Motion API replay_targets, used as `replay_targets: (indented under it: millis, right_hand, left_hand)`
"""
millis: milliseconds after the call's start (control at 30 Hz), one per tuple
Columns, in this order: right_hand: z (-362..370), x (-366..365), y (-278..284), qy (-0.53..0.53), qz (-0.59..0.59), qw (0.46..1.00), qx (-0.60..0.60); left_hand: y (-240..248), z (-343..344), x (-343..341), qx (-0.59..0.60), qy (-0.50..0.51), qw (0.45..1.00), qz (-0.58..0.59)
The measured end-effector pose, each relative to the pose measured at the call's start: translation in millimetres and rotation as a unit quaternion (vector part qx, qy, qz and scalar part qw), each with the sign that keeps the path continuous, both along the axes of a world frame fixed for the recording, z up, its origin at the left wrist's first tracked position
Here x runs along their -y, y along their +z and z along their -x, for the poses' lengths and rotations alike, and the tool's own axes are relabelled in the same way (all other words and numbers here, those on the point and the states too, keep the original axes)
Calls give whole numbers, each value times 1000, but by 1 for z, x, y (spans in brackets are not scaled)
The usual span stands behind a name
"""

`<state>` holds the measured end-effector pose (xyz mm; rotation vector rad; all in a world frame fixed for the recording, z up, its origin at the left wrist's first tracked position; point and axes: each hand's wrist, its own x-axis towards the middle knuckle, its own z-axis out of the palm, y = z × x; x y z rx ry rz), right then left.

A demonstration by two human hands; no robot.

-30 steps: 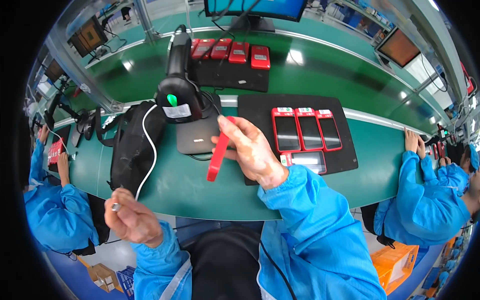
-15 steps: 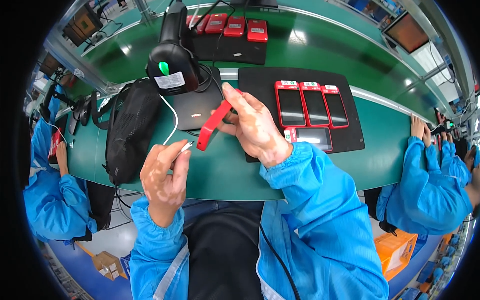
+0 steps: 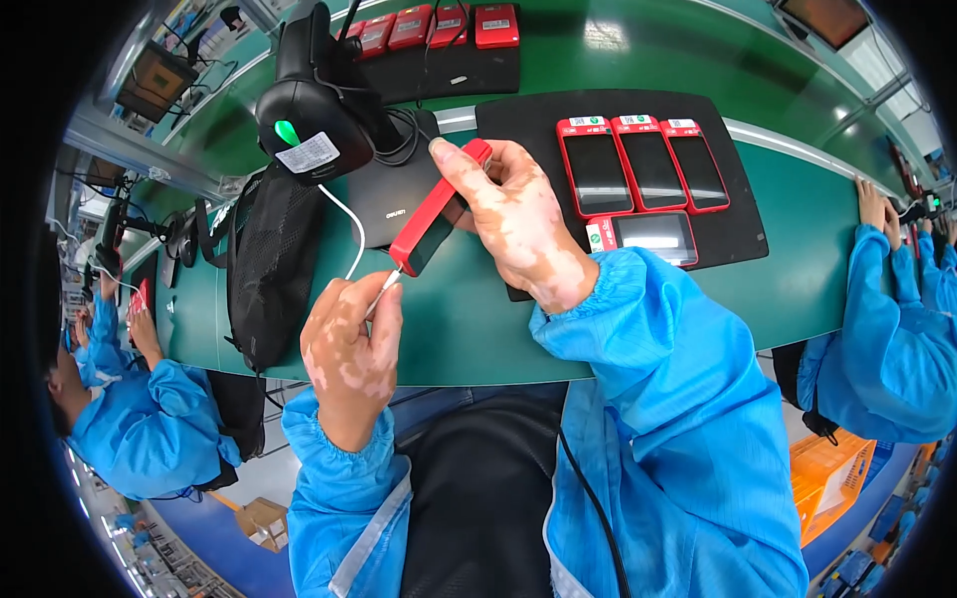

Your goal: Scan and sort handheld electronic devices at an assembly line.

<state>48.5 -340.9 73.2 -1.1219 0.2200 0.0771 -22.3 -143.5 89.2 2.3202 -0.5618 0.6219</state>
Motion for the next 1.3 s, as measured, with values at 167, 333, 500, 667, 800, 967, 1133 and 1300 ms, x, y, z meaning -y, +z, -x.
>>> replay_targets:
  millis: [167, 333, 500, 667, 800, 967, 1133, 1300]
  right_hand:
    - [-3, -2, -4, -21, 31, 999, 6]
    - [0, -3, -7, -46, 21, 999, -5]
    - [4, -12, -4, -70, 30, 993, 86]
    - [9, -19, -13, 11, -24, 984, 175]
    - [-9, 12, -5, 175, 194, 945, 199]
    - [-27, 19, -7, 150, 493, 789, 335]
    - [-30, 22, -18, 134, 505, 790, 322]
    - [-31, 20, -20, 132, 482, 796, 342]
  left_hand:
    - [-4, -6, 5, -7, -4, 1000, -7]
    - [-17, -14, 4, -4, -11, 999, 32]
    - [-7, -25, -14, -134, -47, 989, 25]
    - [-7, -39, -29, -329, -65, 932, 139]
    - [-4, -55, -46, -235, -71, 960, 135]
    - [-24, -85, -60, -121, -99, 987, 42]
    - [-41, -90, -58, -77, -98, 992, 22]
    - [-48, -90, -60, -59, -89, 994, 24]
